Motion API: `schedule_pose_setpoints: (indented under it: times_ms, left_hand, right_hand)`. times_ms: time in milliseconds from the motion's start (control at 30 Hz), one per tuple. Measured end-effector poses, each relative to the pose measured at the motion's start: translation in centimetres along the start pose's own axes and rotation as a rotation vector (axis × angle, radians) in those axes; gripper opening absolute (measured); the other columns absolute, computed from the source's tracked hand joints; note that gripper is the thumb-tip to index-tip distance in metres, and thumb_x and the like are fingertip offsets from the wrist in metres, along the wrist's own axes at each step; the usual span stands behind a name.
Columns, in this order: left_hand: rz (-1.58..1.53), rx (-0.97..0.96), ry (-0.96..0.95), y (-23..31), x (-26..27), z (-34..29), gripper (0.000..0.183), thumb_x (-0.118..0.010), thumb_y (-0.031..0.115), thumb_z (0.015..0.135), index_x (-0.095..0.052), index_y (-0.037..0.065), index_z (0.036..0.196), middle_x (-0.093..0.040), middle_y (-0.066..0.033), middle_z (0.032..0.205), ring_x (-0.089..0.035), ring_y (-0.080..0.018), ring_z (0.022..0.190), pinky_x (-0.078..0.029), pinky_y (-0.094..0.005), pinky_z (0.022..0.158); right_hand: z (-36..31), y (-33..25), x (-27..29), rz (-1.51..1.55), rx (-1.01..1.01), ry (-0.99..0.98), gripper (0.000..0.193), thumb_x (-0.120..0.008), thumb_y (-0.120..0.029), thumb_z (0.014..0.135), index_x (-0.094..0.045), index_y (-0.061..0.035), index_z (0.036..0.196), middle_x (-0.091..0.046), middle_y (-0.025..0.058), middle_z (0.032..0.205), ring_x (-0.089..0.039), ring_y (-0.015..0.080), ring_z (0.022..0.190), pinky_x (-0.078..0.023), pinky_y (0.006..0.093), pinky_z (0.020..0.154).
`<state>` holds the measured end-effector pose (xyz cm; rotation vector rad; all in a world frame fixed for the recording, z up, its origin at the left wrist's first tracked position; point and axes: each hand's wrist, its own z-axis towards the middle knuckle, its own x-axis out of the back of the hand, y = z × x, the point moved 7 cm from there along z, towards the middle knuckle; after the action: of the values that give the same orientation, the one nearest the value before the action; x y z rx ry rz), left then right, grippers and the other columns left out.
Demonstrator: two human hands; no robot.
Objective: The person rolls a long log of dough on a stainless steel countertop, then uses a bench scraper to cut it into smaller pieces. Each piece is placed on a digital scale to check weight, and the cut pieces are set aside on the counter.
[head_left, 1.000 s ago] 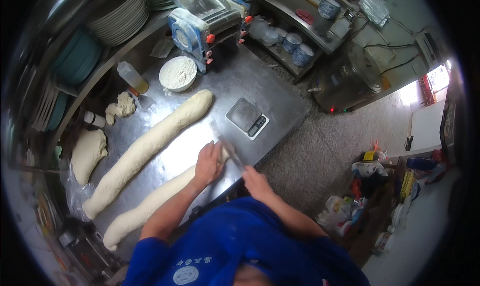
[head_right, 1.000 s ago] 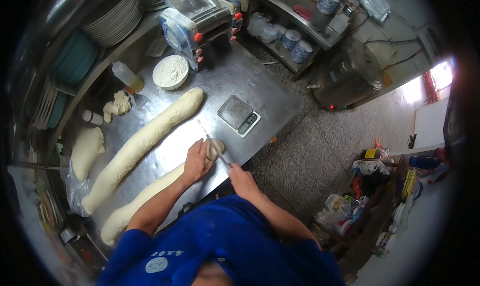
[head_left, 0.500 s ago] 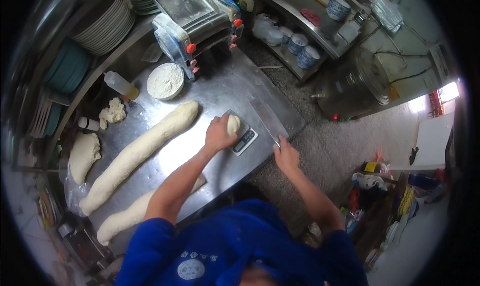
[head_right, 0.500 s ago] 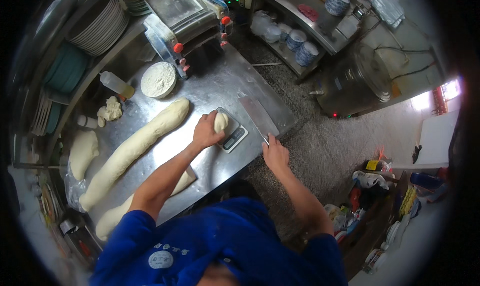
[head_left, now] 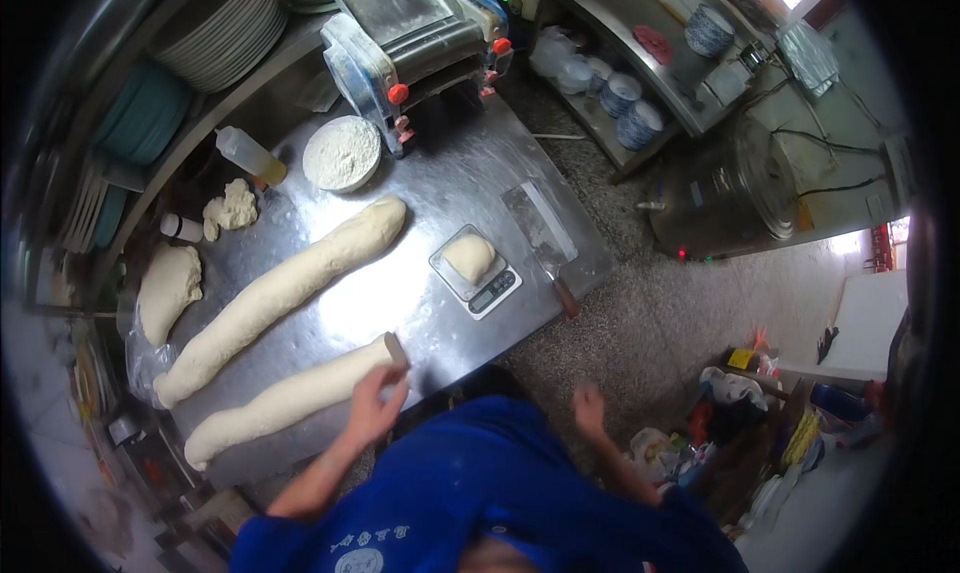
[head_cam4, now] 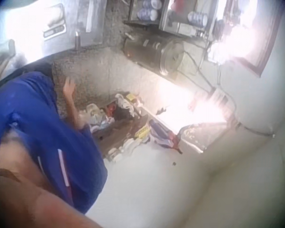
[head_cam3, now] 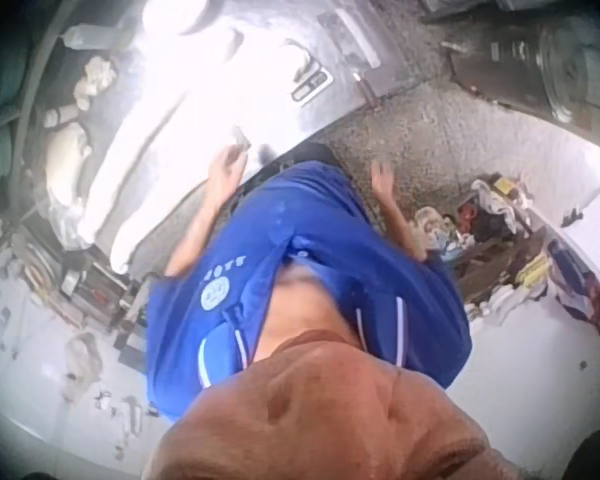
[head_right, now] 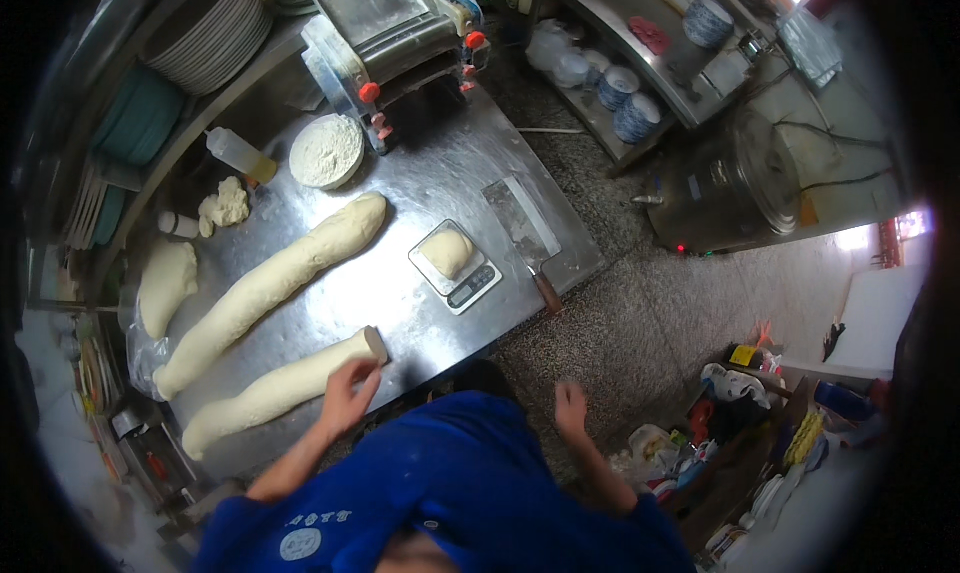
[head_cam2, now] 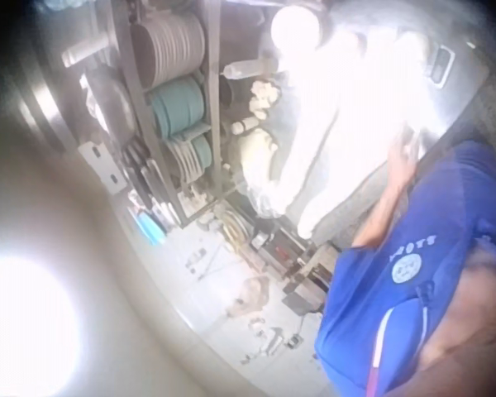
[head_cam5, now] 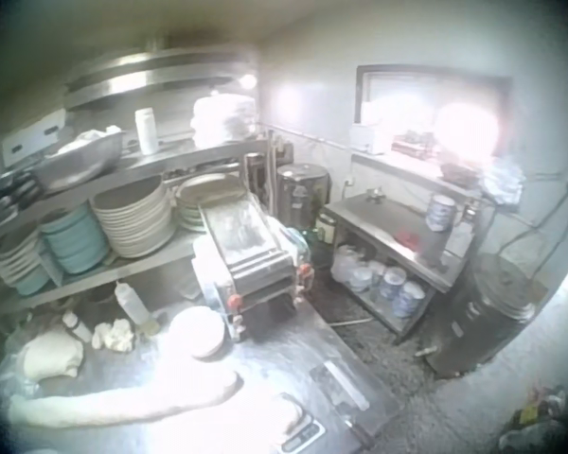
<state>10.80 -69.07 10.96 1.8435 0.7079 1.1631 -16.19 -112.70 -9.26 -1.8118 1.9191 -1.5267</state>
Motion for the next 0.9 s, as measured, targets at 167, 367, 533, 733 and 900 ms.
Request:
schedule_pose_setpoints:
  times_ms: [167,367,533,733,900]
  left_hand:
    - [-0.204,0.433,0.052,-6.1,3.2,-16.5,0.025,-0.069,0.015,0.103,-0.072,-0.002,0.122,-0.076,-0.0135,0.103,-0.072,-0.0176,0.093,-0.058,-0.0341,0.084]
    - [-0.318,0.524,-0.099,-7.3,4.5,-18.5,0.03,-0.068,0.021,0.104,-0.071,0.001,0.127,-0.071,-0.0142,0.117,-0.069,-0.0209,0.105,-0.057,-0.0362,0.09]
    - [-0.22,0.432,-0.37,-6.8,7.6,-18.1,0.032,-0.071,0.024,0.104,-0.071,0.003,0.127,-0.069,-0.0116,0.119,-0.068,-0.0215,0.11,-0.057,-0.0355,0.091]
    - [-0.482,0.562,-0.475,-7.5,10.5,-21.8,0.022,-0.078,0.013,0.099,-0.065,0.004,0.116,-0.068,-0.0023,0.113,-0.066,-0.0109,0.1,-0.056,-0.0296,0.086]
    - [-0.512,0.647,-0.488,-9.1,11.1,-26.0,0.018,-0.078,0.006,0.095,-0.065,0.005,0.107,-0.069,0.0008,0.1,-0.064,-0.0076,0.092,-0.053,-0.0264,0.081]
  right_hand:
    - [-18.0,13.1,-3.6,0.697,-1.008,-0.433,0.043,-0.052,-0.041,0.113,-0.068,-0.0063,0.094,-0.068,0.0053,0.087,-0.063,0.0219,0.079,-0.052,0.0431,0.075]
    - [-22.0,6.0,-1.0,0.58,-0.873,-0.374,0.044,-0.052,-0.043,0.113,-0.069,-0.0063,0.095,-0.069,0.005,0.088,-0.063,0.0221,0.08,-0.052,0.0429,0.075]
    - [-23.7,3.4,-0.1,0.543,-0.823,-0.36,0.044,-0.051,-0.043,0.113,-0.069,-0.0063,0.096,-0.069,0.0047,0.088,-0.063,0.0223,0.08,-0.052,0.0427,0.075]
    - [-25.1,1.1,-0.7,0.495,-0.777,-0.38,0.045,-0.051,-0.045,0.113,-0.07,-0.0063,0.097,-0.069,0.0044,0.088,-0.063,0.0225,0.08,-0.052,0.0425,0.075]
    - [-24.4,-1.6,-1.3,0.448,-0.745,-0.399,0.046,-0.051,-0.046,0.113,-0.07,-0.0063,0.098,-0.07,0.0041,0.089,-0.063,0.0226,0.08,-0.052,0.0423,0.075]
